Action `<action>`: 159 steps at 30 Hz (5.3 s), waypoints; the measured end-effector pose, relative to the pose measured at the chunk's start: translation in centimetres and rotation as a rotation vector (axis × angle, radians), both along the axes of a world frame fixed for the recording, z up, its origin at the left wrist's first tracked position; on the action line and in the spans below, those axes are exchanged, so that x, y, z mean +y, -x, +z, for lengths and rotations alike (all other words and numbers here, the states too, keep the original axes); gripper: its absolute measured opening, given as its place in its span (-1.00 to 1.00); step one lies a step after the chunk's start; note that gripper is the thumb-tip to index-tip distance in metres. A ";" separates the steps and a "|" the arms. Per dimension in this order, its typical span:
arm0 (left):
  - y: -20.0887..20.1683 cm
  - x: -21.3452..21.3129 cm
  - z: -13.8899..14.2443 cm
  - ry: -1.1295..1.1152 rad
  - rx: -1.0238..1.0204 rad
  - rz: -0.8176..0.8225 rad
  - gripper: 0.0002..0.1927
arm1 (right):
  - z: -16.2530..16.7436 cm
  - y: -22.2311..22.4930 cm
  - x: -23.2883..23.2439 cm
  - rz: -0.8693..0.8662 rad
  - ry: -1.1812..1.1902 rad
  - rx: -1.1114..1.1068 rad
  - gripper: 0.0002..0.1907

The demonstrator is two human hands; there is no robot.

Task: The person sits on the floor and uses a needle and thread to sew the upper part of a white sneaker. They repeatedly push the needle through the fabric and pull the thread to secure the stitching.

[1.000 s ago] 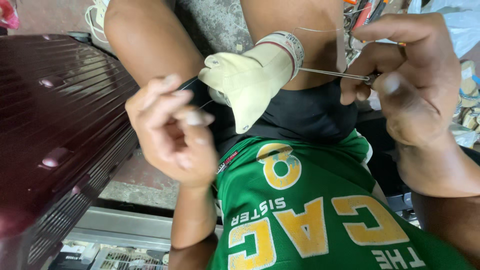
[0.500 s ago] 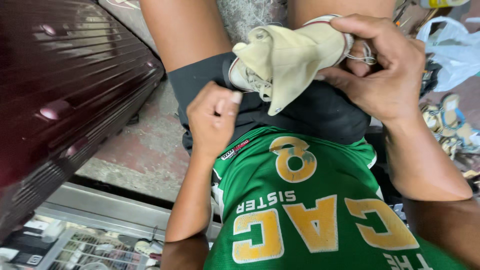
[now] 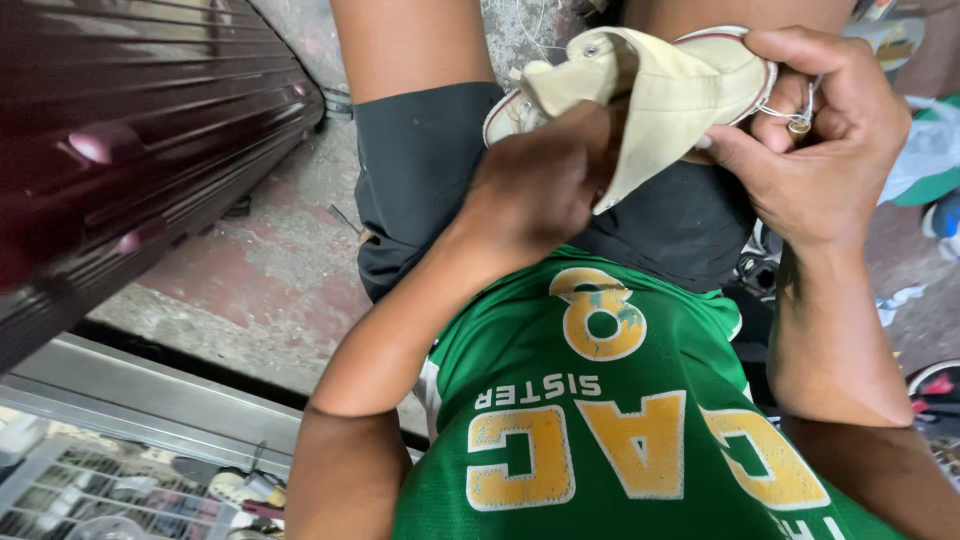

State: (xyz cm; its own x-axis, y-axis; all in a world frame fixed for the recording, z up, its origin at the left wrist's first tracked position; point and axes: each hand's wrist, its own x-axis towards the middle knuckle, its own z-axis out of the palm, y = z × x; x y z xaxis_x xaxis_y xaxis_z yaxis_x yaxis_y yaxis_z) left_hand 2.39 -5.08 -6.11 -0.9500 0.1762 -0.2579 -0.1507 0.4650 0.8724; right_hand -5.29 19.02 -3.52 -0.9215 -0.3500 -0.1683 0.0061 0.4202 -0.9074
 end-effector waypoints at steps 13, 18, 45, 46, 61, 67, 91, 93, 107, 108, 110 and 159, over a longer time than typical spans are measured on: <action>-0.5 -3.8 0.1 -0.374 0.116 0.231 -0.86 | -0.5 -0.6 -0.4 -0.007 0.016 0.014 -0.50; -1.9 -2.9 -1.8 -0.199 0.067 0.346 -0.51 | -0.4 -0.7 -1.2 -0.010 -0.014 0.010 -0.50; 2.9 0.2 -0.7 -0.231 0.371 0.017 -0.65 | 0.8 -0.5 -2.5 -0.020 -0.055 0.044 -0.47; 3.0 0.0 -1.1 -0.221 0.347 -0.003 -0.67 | 0.8 -0.6 -2.4 0.010 -0.071 0.093 -0.47; 2.1 1.2 -0.8 -0.224 0.137 0.193 -0.81 | 7.9 2.0 0.8 0.481 -0.703 0.302 0.12; 2.0 1.6 -0.8 -0.188 0.197 0.210 -0.83 | 3.9 1.7 -0.5 0.270 -0.324 0.370 0.00; -1.8 2.0 -2.3 -0.720 -0.179 0.490 -0.48 | 2.9 2.0 1.3 0.153 0.196 0.062 -0.82; -1.0 1.8 -1.5 -0.530 -0.108 0.393 -0.56 | 2.6 1.7 0.5 0.093 0.388 0.028 -0.83; 2.6 0.8 2.4 -0.086 0.079 0.062 -0.72 | -0.2 0.6 -4.1 0.114 0.193 0.465 -0.82; 2.7 0.6 2.1 -0.076 0.101 0.050 -0.72 | -0.5 0.6 -4.3 0.106 0.202 0.433 -0.79; 2.6 0.2 1.6 -0.056 0.143 0.025 -0.73 | -1.0 0.5 -4.7 0.088 0.219 0.366 -0.74; 7.9 -3.9 1.5 -1.117 -0.257 -0.058 -0.72 | 0.4 -11.6 7.5 -0.723 0.631 -0.089 -0.68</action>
State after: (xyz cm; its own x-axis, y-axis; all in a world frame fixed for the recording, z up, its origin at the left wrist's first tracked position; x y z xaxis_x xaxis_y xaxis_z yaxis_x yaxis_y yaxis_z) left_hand -5.48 -8.98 -4.63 -0.8749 0.4703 -0.1155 -0.3878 -0.5375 0.7488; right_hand 6.30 26.54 -3.15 -0.9427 0.2480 -0.2230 0.1517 -0.2768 -0.9489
